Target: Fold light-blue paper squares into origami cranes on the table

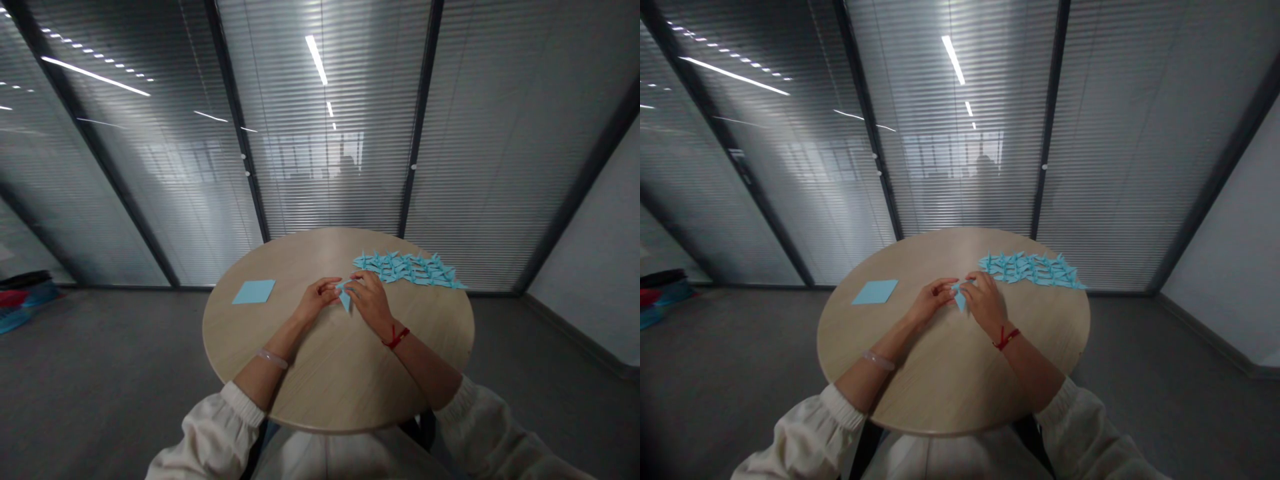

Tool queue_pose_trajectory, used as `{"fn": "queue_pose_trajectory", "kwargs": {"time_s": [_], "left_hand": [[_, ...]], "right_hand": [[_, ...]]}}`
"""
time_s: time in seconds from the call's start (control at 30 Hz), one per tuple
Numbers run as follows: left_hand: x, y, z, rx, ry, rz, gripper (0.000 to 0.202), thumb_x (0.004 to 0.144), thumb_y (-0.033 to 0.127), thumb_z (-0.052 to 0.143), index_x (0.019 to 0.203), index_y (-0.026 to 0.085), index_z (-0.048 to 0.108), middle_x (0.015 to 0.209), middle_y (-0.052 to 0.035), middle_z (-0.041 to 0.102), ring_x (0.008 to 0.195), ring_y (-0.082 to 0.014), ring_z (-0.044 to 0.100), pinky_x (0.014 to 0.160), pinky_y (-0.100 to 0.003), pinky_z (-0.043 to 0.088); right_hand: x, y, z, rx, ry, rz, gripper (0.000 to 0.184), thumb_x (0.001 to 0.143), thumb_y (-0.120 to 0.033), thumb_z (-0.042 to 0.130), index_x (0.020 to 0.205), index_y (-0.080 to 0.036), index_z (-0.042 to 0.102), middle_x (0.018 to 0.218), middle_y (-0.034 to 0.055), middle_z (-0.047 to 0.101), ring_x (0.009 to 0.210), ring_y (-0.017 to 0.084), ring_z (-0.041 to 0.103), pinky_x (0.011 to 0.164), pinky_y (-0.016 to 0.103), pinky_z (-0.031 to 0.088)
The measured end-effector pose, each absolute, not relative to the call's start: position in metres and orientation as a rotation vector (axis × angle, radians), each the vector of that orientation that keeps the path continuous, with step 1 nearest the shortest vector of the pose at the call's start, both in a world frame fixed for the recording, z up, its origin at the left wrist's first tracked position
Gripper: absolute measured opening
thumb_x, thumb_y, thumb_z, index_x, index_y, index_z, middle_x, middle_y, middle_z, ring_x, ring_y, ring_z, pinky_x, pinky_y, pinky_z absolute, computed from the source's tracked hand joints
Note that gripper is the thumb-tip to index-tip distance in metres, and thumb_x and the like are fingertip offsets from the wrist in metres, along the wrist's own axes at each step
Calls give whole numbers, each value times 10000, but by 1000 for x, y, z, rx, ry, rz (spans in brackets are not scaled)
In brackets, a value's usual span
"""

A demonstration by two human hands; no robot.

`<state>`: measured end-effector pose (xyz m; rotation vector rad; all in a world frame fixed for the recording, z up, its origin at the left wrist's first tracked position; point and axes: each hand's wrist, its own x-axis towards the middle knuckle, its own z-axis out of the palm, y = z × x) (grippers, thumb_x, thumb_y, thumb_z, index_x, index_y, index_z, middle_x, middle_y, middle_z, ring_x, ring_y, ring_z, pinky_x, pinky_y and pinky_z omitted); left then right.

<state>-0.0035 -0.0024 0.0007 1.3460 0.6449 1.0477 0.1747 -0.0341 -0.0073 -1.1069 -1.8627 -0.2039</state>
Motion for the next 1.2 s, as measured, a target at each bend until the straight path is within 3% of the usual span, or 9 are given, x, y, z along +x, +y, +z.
{"fn": "queue_pose_trajectory", "kwargs": {"time_s": [0.13,0.3,0.53,0.73,0.93,1.2], "left_hand": [[-3,-1,1,1352,654,1069,574,620,332,833,1113,126,623,947,-73,704,827,-152,656,834,-329,520],[-6,5,0,1410,679,1158,577,603,337,836,1107,133,642,921,-65,693,811,-152,651,828,-328,516],[-8,6,4,1492,786,1196,480,563,391,840,951,139,711,835,-64,706,774,-178,649,801,-343,521],[-7,6,5,1550,833,1241,430,564,352,836,920,139,722,800,-56,701,753,-166,627,794,-324,505],[-8,8,5,1585,900,1269,385,562,338,828,876,137,732,802,-60,686,764,-168,611,763,-305,493],[-10,9,1,1813,988,1247,346,676,435,729,864,145,725,844,-82,703,796,-191,637,784,-328,499]], "right_hand": [[171,-36,-5,-1121,-1950,-208,139,910,-269,540,963,-224,660,962,87,598,974,255,524,913,453,429],[168,-32,-9,-1045,-1918,-14,231,888,-296,570,1101,-216,608,1040,94,616,1016,245,554,921,439,465],[168,-27,-18,-1066,-1976,129,435,784,-293,685,1192,-210,557,1108,90,603,1031,236,576,924,414,488],[164,-29,-16,-1017,-1964,272,377,811,-187,598,1187,-202,568,1123,92,600,983,194,594,882,357,506],[164,-28,-12,-987,-1927,330,331,835,-100,477,1126,-175,614,1098,101,663,1016,197,610,938,367,469],[168,-25,-16,-1045,-1808,406,293,885,-158,427,1083,-188,640,986,62,704,880,176,655,830,306,493]]}}
